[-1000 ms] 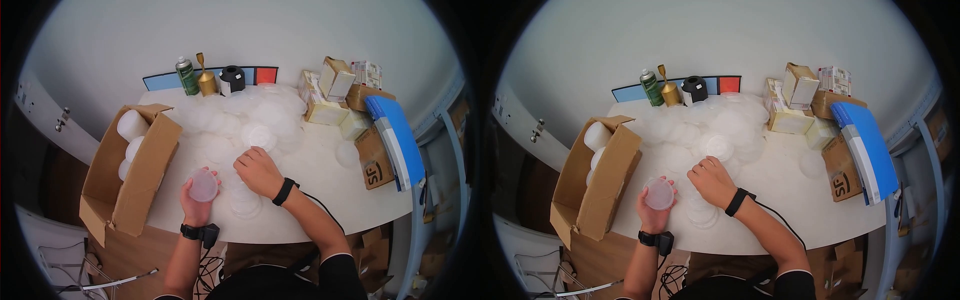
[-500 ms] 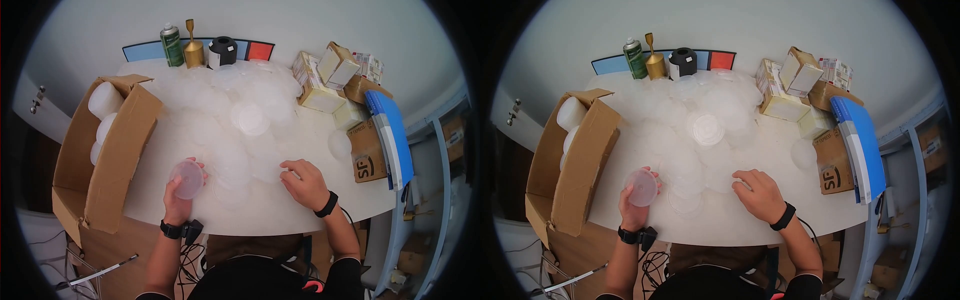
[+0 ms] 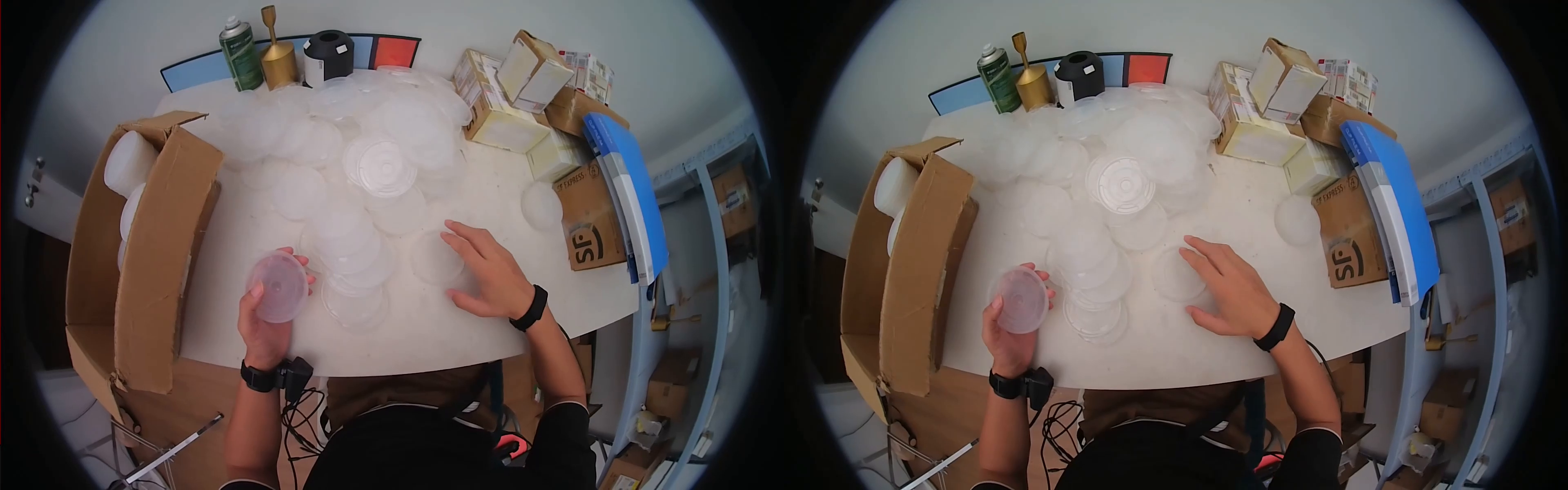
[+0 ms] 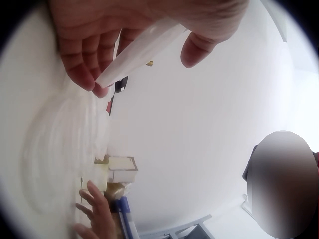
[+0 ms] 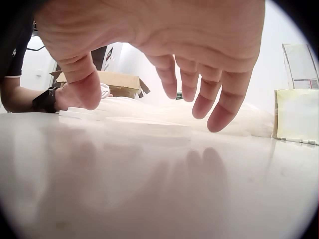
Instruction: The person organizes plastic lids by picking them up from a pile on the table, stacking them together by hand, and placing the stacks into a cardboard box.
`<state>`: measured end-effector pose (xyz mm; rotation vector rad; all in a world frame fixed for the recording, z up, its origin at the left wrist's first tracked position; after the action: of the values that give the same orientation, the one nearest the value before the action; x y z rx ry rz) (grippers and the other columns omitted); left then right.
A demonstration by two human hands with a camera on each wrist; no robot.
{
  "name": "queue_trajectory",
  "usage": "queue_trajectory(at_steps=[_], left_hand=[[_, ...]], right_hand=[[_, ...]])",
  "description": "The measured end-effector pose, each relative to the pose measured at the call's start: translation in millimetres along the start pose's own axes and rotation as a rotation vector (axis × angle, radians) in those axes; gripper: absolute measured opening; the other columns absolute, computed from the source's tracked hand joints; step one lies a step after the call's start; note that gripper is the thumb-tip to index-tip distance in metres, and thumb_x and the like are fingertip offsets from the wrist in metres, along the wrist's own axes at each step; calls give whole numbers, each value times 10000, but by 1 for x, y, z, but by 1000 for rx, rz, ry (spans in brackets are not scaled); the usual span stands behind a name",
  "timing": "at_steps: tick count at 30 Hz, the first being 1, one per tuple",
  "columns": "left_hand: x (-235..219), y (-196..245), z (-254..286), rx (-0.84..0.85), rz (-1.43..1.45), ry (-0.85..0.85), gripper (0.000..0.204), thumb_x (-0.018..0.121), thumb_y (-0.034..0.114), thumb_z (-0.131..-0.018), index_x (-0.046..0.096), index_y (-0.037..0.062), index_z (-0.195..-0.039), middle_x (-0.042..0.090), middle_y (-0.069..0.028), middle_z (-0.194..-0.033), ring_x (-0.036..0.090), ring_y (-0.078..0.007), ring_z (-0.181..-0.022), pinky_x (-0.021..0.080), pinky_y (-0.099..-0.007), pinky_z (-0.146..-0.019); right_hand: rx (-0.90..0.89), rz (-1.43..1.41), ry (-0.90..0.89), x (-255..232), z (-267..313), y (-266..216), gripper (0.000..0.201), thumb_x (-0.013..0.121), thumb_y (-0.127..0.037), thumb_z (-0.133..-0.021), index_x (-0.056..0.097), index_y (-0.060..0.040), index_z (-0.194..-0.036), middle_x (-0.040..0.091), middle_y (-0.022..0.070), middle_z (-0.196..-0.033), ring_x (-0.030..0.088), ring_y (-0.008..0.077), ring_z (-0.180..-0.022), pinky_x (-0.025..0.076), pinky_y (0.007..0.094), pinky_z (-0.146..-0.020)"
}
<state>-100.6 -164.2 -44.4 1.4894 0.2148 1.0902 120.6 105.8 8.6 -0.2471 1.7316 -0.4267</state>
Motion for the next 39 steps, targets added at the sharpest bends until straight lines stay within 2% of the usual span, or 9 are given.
queue_trajectory(at_steps=[7,14,16,19,23,25,28,31,39], left_hand=[[-4,1,1,-8,17,-20,782,572,550,-870,514,-23,-1400,640,-185,-1271,671,-275,-1059,512,-378,-921],[1,-1,4,-20,-12,-11,788,594,567,-854,529,-17,-1378,636,-180,-1277,665,-270,-1077,507,-378,-939],[10,-4,11,5,-52,-52,807,567,591,-863,519,-25,-1382,633,-184,-1262,667,-270,-1059,511,-370,-923],[30,-7,23,27,-89,-138,845,521,651,-880,505,-25,-1386,631,-185,-1249,663,-266,-1050,508,-368,-916],[58,-16,32,10,-46,-256,935,431,779,-898,487,-15,-1388,628,-183,-1239,654,-257,-1043,498,-372,-919],[65,-23,34,-14,-27,-272,1044,275,887,-890,471,-5,-1396,623,-180,-1244,647,-249,-1043,491,-378,-924],[71,-29,35,-10,10,-239,1072,193,906,-887,459,11,-1412,621,-174,-1252,648,-252,-1048,493,-385,-938],[76,-34,37,6,19,-150,1060,174,898,-896,425,28,-1445,611,-170,-1277,642,-260,-1079,487,-396,-967],[90,-34,39,133,-81,-98,1011,399,830,-921,260,54,-1553,422,-162,-1501,461,-265,-1352,382,-441,-1135]], right_hand=[[-132,96,-105,10,-24,3,683,762,-231,-750,519,27,-1334,517,208,-1428,526,387,-1238,464,427,-1046],[92,126,-171,3,-13,-2,678,827,-314,-717,551,15,-1242,569,187,-1340,548,355,-1195,477,405,-1009],[135,141,-160,0,-9,-4,683,833,-324,-712,553,13,-1235,575,179,-1330,551,354,-1181,477,409,-1003],[41,161,-52,0,-1,-2,649,831,-323,-716,557,6,-1204,590,160,-1293,558,342,-1143,482,419,-979],[23,136,-78,6,1,2,660,831,-324,-714,557,5,-1216,603,147,-1259,556,341,-1158,479,416,-985],[90,156,-108,2,0,-4,666,830,-322,-711,559,6,-1224,615,146,-1242,557,348,-1173,475,407,-996],[147,149,59,-9,-4,-18,669,861,-322,-678,578,-1,-1192,632,158,-1189,596,358,-1128,495,402,-970],[132,-157,339,-10,-4,-38,652,903,-318,-649,593,-16,-1136,645,176,-1145,637,356,-1067,520,408,-918],[131,-433,436,32,-19,-100,640,933,-326,-665,590,-15,-1106,674,180,-1112,673,353,-1031,555,408,-852]])
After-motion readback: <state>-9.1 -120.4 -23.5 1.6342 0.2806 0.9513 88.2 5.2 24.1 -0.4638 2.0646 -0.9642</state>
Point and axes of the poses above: each hand's wrist, its own z-axis away from the middle knuckle, its own x-axis out of the palm, y = z × x, the point moved 1 cm from there along -z, towards the middle knuckle
